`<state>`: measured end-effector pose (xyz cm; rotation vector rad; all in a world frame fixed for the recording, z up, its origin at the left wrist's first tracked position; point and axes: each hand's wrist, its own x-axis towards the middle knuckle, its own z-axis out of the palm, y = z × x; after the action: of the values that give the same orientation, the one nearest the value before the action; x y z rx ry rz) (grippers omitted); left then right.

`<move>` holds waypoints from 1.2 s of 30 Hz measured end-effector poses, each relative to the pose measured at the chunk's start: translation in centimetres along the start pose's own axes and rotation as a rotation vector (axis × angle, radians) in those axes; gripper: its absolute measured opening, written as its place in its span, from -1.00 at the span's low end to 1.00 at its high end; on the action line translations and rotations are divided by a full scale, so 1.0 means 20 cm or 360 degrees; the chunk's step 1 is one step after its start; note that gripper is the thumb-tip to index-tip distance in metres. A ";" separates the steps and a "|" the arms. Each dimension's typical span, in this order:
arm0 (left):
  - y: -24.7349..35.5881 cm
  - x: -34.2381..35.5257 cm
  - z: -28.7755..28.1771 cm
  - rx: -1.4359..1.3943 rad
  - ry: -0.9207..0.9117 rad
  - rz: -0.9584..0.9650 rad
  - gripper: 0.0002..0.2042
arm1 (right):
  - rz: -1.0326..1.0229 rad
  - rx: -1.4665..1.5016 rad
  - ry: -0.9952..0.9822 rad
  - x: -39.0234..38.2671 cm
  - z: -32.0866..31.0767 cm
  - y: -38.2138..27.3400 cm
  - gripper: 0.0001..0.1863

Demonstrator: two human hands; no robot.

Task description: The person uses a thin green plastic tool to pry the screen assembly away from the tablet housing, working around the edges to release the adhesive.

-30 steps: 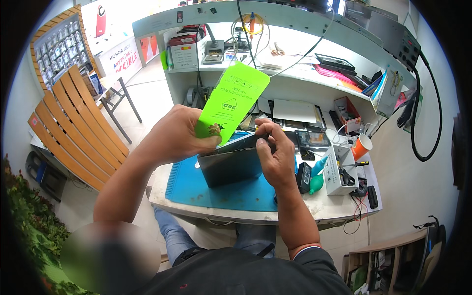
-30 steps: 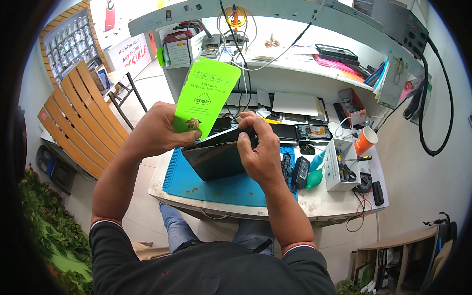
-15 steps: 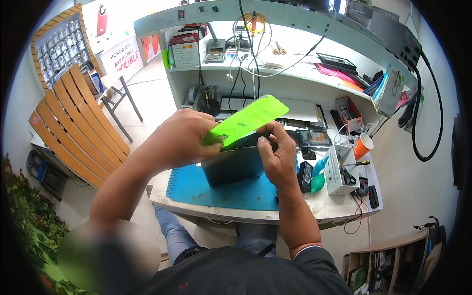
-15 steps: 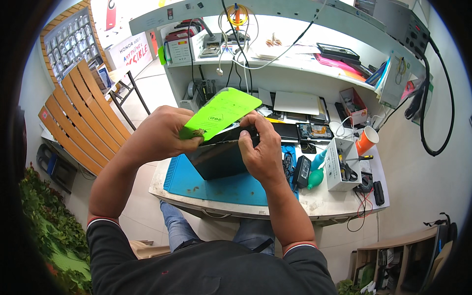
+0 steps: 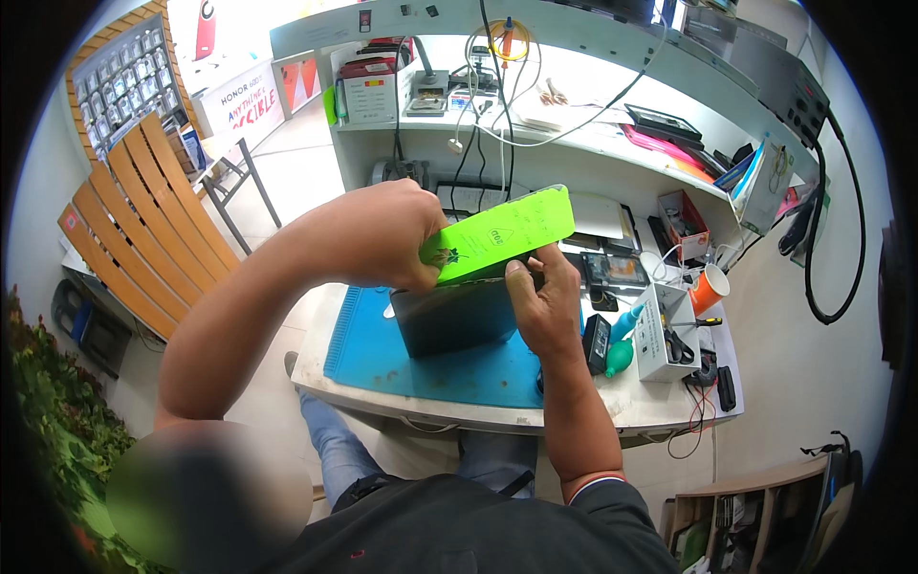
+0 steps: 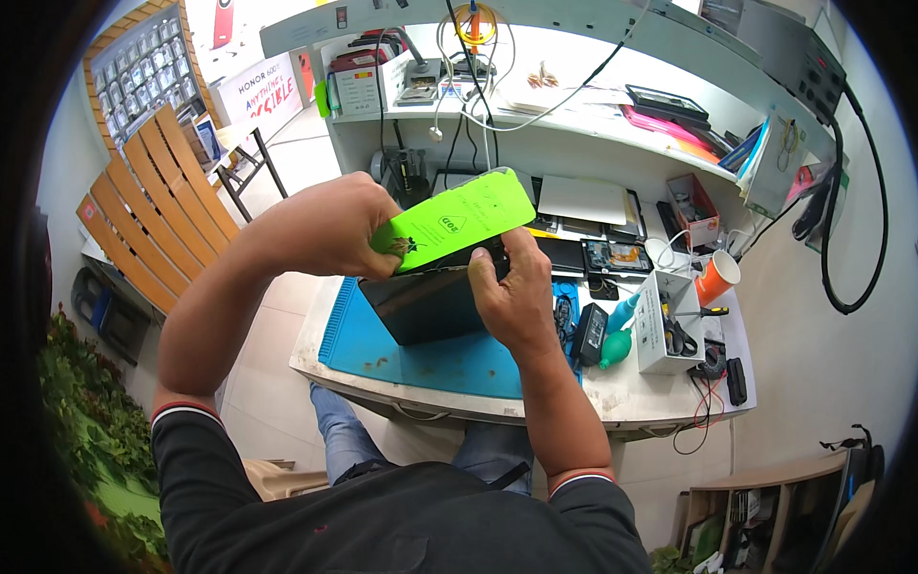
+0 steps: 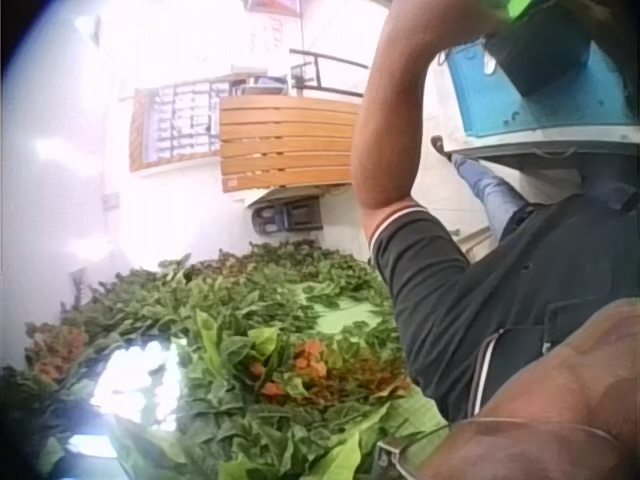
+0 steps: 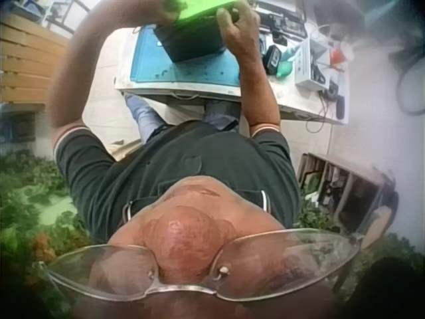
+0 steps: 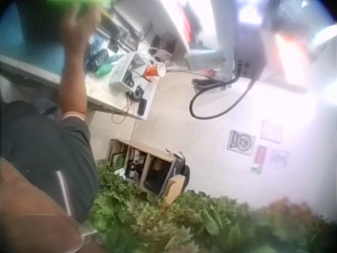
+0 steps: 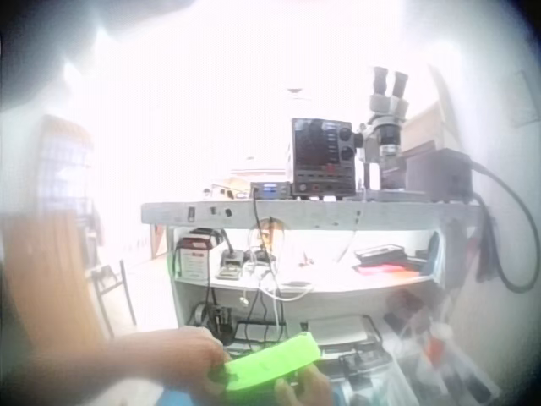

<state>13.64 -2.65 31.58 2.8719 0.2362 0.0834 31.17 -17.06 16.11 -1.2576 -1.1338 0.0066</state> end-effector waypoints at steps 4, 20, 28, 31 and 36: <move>-0.03 0.01 0.00 0.0042 0.0003 0.0027 -0.73 | 0.0080 -0.0013 -0.0026 0.01 0.00 -0.01 -0.70; -0.09 -0.01 -0.02 -0.0309 -0.0032 -0.0315 -0.68 | 0.0009 -0.0033 -0.0041 0.05 0.01 0.00 -0.81; -0.15 -0.06 0.04 -0.0491 0.0078 -0.0290 -0.67 | -0.0094 -0.0043 -0.0019 0.05 0.02 0.01 -0.81; -0.17 -0.10 0.05 -0.0652 0.0100 -0.0317 -0.68 | -0.0029 -0.0034 -0.0045 0.06 0.02 -0.01 -0.82; -0.13 -0.13 0.06 -0.0612 0.0188 -0.0350 -0.70 | -0.0051 -0.0031 -0.0033 0.06 0.02 0.02 -0.81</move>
<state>10.68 -0.93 29.60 2.4458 0.4986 0.2301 31.73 -15.96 16.46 -1.2589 -1.1744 -0.0151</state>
